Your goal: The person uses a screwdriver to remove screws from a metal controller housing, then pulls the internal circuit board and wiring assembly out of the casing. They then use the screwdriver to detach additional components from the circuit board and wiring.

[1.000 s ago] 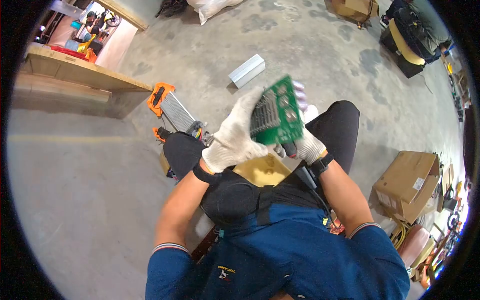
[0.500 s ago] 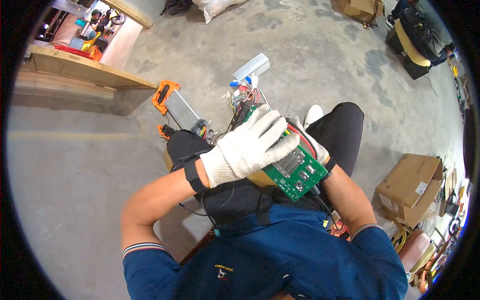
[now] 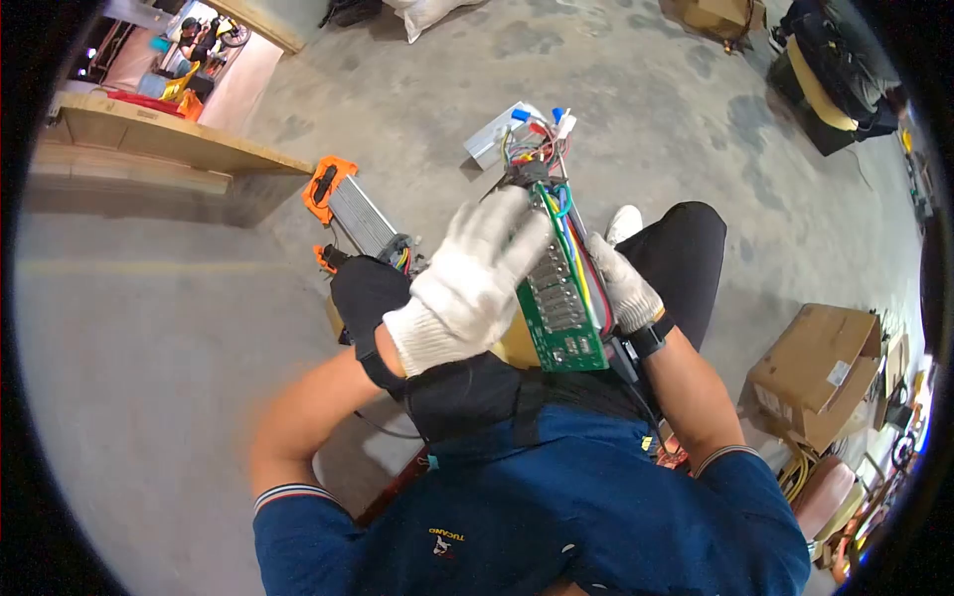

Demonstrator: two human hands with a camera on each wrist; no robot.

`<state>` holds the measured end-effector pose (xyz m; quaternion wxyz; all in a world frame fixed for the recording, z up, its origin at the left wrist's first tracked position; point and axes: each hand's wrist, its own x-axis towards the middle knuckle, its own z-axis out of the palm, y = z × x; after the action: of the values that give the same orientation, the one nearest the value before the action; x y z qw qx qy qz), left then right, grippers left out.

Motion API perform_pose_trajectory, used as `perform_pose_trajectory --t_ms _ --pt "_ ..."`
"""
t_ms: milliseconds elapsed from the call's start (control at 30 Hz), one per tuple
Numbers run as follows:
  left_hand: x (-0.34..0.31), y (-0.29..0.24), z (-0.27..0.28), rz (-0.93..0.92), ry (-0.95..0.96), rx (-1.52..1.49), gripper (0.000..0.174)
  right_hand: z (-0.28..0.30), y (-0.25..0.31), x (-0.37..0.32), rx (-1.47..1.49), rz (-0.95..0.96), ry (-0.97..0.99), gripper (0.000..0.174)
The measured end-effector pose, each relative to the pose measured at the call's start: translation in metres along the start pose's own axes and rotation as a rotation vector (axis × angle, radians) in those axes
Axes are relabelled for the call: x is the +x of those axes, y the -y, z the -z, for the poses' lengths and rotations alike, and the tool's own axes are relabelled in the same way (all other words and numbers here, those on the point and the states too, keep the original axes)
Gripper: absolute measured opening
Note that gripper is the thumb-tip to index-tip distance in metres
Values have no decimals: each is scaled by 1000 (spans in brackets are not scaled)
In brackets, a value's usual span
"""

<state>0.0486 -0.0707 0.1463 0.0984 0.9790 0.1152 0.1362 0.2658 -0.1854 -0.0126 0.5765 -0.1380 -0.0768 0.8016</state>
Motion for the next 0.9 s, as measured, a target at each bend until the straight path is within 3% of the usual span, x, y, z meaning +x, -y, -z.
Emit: perform_pose_trajectory --t_ms 33,67,100,167,300,367,500,600,767,800,833,900 --pt "-4 -5 2 226 18 -112 92 -10 6 6 -263 52 -117 56" --pt "-13 -9 -5 444 9 -440 105 -23 7 7 -409 112 -218 55" --pt "-12 -13 -2 677 147 -652 103 -34 10 10 -562 165 -313 55" --pt "-27 -5 -41 894 213 -922 92 -34 5 20 -758 273 -403 68" --pt "-15 -4 -67 953 121 -1061 76 -29 7 20 -890 239 -415 87" --pt "-20 2 -89 895 -52 -1658 67 -31 6 23 -911 274 -382 95" --pt "-11 -4 -72 946 77 -1454 60 -53 12 20 -936 197 -424 107" --pt "-11 -5 -75 903 71 -1405 62 -51 11 18 -1020 157 -522 112" --pt "-12 -4 -76 900 86 -1514 63 -58 11 15 -1099 162 -551 92" --pt "-10 -3 -69 873 149 -1313 61 -55 9 19 -1060 195 -535 89" --pt "-12 -1 -74 876 151 -1313 61 -55 8 21 -1021 228 -517 85" --pt "-16 6 -88 886 130 -1672 63 -59 13 15 -1022 172 -512 81"
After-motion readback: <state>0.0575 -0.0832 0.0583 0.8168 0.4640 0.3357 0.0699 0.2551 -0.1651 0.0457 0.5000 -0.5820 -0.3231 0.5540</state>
